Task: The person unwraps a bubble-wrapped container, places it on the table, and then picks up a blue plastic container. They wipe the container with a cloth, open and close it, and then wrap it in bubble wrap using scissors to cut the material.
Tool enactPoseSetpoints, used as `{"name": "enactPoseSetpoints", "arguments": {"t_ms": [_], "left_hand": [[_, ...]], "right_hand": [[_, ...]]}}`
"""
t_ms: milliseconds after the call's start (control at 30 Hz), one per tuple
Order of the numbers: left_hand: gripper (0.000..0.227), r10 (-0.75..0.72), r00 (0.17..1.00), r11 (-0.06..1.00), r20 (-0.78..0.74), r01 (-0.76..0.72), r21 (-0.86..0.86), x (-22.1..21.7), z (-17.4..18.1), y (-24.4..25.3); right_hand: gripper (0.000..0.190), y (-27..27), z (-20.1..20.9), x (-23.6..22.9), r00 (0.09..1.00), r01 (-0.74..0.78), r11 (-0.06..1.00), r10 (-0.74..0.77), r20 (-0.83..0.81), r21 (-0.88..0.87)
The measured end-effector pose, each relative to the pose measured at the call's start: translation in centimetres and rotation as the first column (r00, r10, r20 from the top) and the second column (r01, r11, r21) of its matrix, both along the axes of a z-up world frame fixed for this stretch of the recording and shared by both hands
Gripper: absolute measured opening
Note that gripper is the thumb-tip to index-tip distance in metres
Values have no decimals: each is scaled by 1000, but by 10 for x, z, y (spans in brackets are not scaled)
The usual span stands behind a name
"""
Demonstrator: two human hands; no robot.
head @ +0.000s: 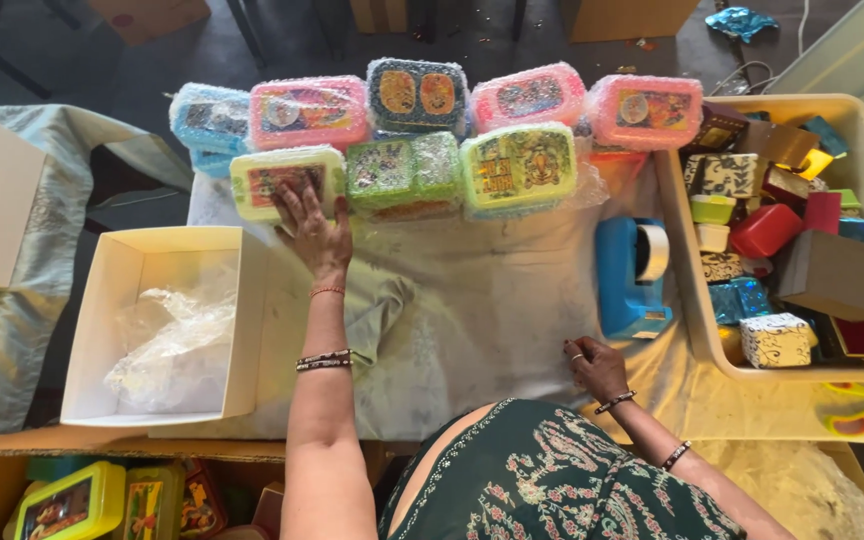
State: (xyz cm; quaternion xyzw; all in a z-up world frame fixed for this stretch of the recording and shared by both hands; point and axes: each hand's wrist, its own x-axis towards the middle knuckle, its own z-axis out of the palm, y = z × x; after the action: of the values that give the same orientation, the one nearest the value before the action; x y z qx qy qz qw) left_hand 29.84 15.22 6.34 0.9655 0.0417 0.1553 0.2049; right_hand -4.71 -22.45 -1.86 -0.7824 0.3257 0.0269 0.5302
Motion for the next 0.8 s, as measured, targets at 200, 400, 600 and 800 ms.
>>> {"name": "enactPoseSetpoints", "arguments": {"t_ms": [200,400,600,800], "left_hand": [[65,-56,965,995,256,76,-70,-39,9,-8],[67,-512,809,849,290,527,27,-136,-10,-70],[67,-839,544,544,21,837,57,-234,-71,-115],[61,-842,522,527,-135,850,-2,-245,-72,-116]], "right_hand": [[25,0,4,-1,997,-72,981,73,-3,-180],[27,-4,-6,0,993,-113,956,116,-8,-272],[30,-7,-19,0,986,-154,889,168,-5,-431],[32,-1,-11,-1,989,-143,883,147,-27,-447]]}}
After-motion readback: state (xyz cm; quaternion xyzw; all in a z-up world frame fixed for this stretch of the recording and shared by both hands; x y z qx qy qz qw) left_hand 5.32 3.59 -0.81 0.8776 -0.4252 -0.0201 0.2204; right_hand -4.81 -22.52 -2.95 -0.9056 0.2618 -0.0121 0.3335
